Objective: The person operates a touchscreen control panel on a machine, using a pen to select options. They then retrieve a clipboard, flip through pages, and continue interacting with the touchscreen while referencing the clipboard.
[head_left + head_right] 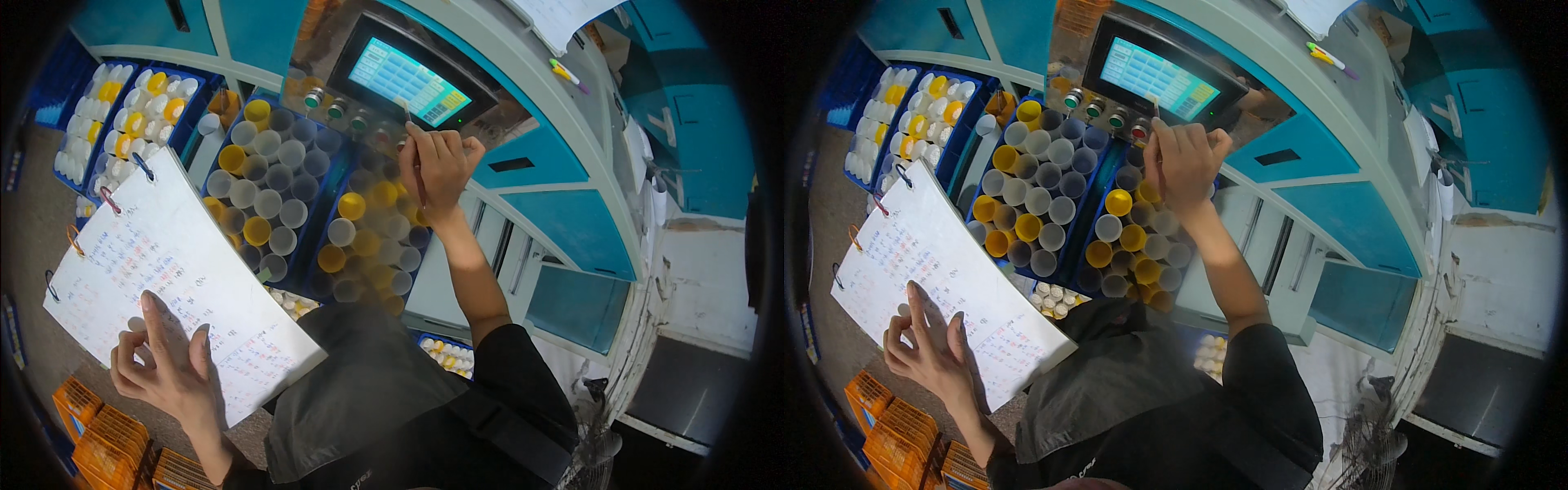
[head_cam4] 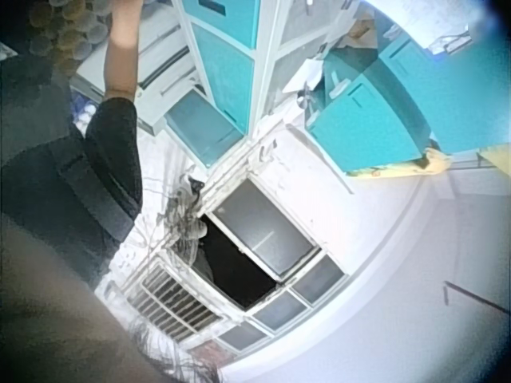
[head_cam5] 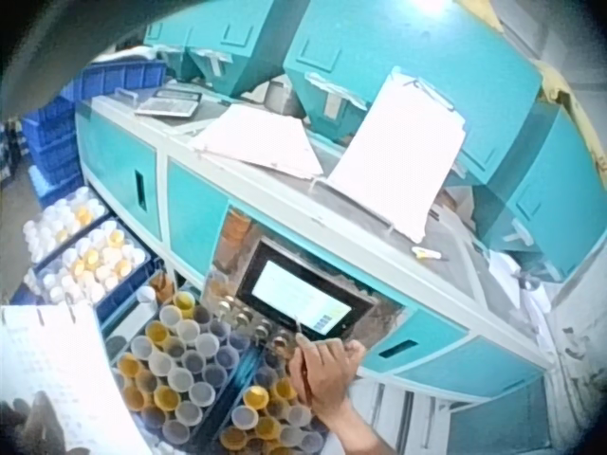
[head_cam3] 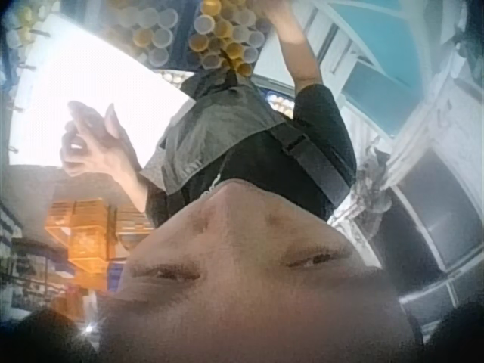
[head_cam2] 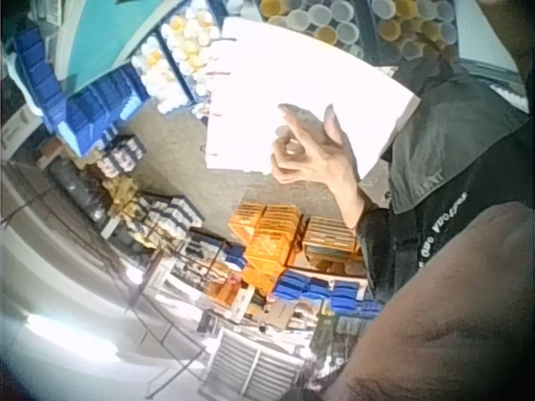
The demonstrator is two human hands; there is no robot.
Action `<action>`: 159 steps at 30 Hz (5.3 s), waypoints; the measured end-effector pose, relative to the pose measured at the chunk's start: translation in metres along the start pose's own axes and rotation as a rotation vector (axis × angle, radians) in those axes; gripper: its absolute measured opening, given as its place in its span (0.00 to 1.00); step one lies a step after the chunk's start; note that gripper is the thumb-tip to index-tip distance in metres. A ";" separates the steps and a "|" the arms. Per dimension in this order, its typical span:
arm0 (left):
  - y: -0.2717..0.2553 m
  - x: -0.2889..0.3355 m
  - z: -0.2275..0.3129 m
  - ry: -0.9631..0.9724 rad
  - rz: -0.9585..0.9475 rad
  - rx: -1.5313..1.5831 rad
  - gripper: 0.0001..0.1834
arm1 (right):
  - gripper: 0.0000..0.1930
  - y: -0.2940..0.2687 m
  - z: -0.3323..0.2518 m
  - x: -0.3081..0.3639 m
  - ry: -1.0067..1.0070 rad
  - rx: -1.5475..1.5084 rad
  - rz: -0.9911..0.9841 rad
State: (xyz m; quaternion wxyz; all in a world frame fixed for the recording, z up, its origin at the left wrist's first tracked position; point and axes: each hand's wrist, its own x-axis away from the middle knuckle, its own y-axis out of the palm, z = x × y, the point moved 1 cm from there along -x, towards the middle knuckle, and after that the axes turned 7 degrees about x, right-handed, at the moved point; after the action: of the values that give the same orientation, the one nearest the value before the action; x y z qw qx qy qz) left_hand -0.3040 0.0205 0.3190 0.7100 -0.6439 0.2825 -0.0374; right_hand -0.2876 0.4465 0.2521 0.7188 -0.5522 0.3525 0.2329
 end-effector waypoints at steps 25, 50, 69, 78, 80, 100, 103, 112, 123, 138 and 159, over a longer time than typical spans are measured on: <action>0.000 -0.009 0.010 0.049 0.102 0.008 0.33 | 0.11 -0.008 0.006 0.007 0.005 0.026 -0.037; -0.001 0.002 -0.001 0.002 -0.035 -0.018 0.37 | 0.13 0.013 -0.014 -0.030 -0.067 -0.033 -0.011; -0.001 0.001 0.000 -0.003 -0.012 0.003 0.38 | 0.09 0.006 -0.011 -0.026 -0.047 -0.012 -0.008; -0.003 -0.001 0.002 0.001 -0.027 0.010 0.38 | 0.12 0.002 -0.004 -0.016 -0.038 -0.016 -0.005; -0.003 -0.001 0.002 -0.012 -0.038 0.020 0.39 | 0.12 -0.001 -0.004 -0.009 -0.043 -0.041 0.012; 0.003 -0.004 0.006 0.037 0.034 0.030 0.33 | 0.10 -0.011 0.001 -0.005 -0.011 0.014 -0.039; 0.003 -0.004 0.006 0.046 0.043 0.021 0.34 | 0.10 -0.012 0.000 -0.005 -0.003 0.006 -0.031; -0.003 -0.005 0.004 0.009 -0.042 -0.013 0.35 | 0.13 -0.023 0.010 0.001 0.038 0.005 0.010; 0.000 -0.003 0.001 0.014 -0.018 0.024 0.39 | 0.09 -0.014 0.010 0.000 0.058 0.003 -0.007; 0.000 -0.006 -0.001 0.048 0.000 0.010 0.38 | 0.12 -0.025 0.020 0.007 0.047 0.045 0.017; 0.003 -0.003 -0.002 0.034 -0.021 0.005 0.38 | 0.12 -0.022 0.013 0.014 0.056 0.038 -0.010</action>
State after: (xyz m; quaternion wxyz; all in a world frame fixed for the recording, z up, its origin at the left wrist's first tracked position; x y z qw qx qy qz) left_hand -0.3086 0.0202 0.3173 0.7063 -0.6442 0.2879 -0.0565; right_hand -0.2597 0.4516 0.2568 0.7202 -0.5466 0.3738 0.2070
